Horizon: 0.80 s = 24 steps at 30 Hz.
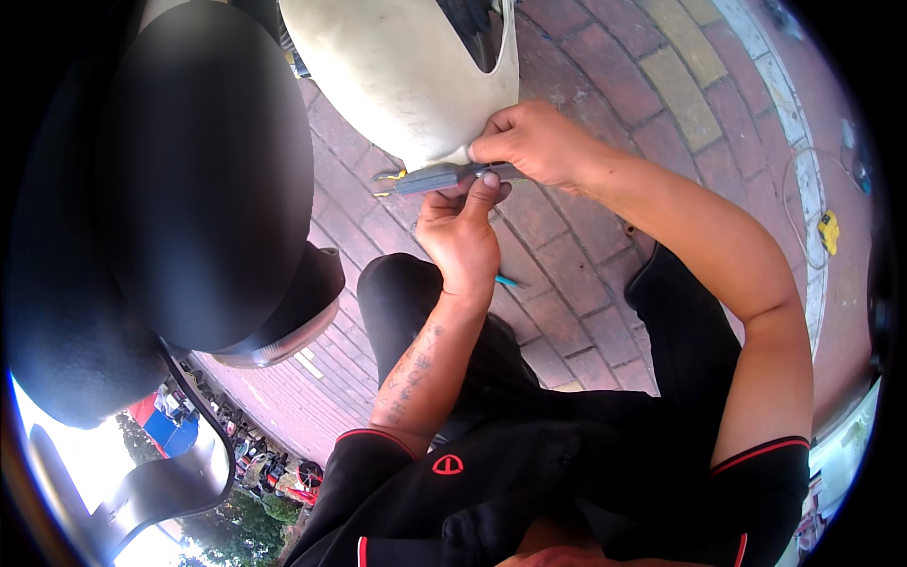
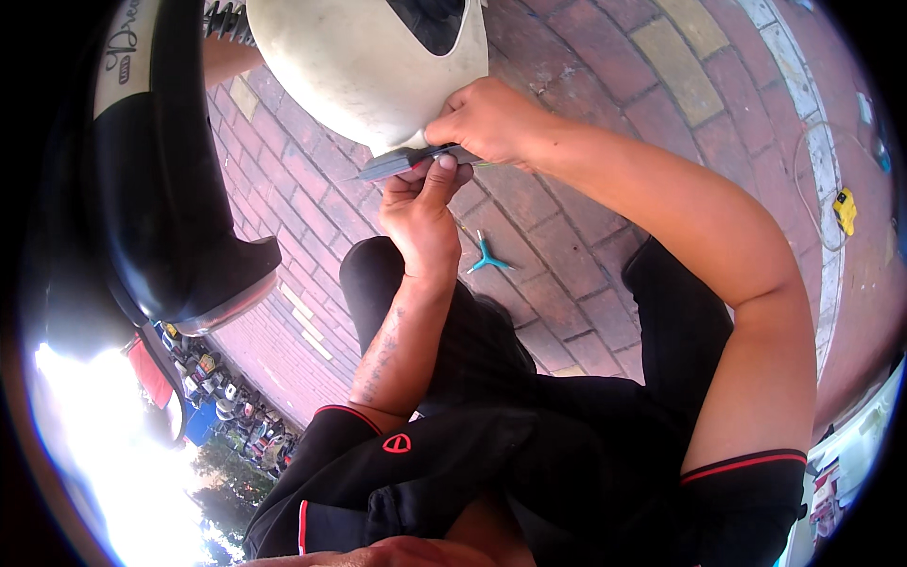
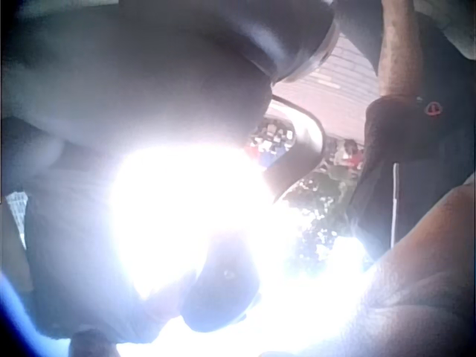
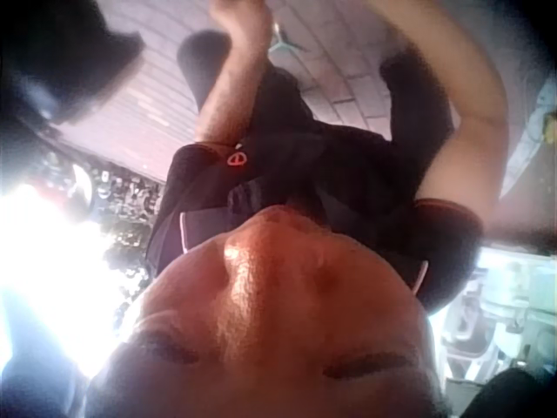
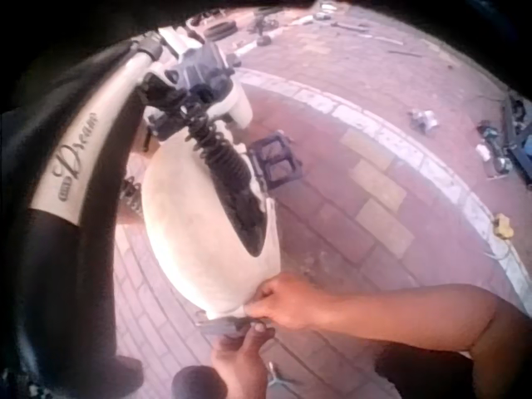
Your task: The person squats on a paved sidewalk and uses a blue T-handle wrench and yellow pliers to remove a bolt from the rear fender of a white scooter. They then use the wrench to tighten a bolt on a black rectangular plate before attaching the plate to the scooter's rear fender.
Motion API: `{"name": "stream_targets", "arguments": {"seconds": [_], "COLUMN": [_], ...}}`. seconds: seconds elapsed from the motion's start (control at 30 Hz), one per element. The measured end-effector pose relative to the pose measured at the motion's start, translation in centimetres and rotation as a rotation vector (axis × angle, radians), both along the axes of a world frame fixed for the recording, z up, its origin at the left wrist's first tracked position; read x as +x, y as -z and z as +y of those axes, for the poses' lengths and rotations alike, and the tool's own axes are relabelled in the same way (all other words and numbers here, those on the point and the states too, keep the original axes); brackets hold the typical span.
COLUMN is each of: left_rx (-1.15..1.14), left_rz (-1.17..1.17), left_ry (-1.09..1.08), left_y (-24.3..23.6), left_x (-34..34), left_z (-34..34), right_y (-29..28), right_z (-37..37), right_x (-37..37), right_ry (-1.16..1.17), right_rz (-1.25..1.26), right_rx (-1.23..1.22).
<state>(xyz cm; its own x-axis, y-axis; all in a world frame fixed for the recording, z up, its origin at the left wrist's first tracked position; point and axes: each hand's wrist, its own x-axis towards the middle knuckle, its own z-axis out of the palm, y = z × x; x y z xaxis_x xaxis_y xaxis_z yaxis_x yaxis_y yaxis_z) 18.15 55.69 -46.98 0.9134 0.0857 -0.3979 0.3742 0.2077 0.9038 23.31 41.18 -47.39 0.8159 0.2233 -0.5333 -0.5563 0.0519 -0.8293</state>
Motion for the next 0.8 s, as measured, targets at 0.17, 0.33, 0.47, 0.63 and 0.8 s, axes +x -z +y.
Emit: {"name": "stream_targets", "arguments": {"seconds": [0.17,0.33,0.47,0.63,0.8], "left_rx": [-0.007,0.014,0.023,0.035,0.035], "left_rz": [-0.022,-0.028,-0.030,-0.043,-0.085], "left_ry": [-0.013,-0.013,-0.008,-0.017,-0.011], "left_y": [-0.07,-0.09,0.14,0.49,0.64], "left_x": [0.00,0.00,-0.06,-0.23,-0.34], "left_z": [-0.16,-0.27,-0.23,-0.20,-0.29], "right_y": [-0.13,-0.02,0.19,0.21,0.00], "right_z": [0.21,-0.34,-0.37,-0.24,-0.15], "right_x": [-0.20,-0.09,0.13,0.11,0.04], "right_ry": [0.031,-0.033,-0.076,-0.063,-0.017], "right_rz": [0.007,-0.039,-0.068,-0.016,0.019], "right_rx": [0.030,0.012,-0.046,-0.018,0.092]}}
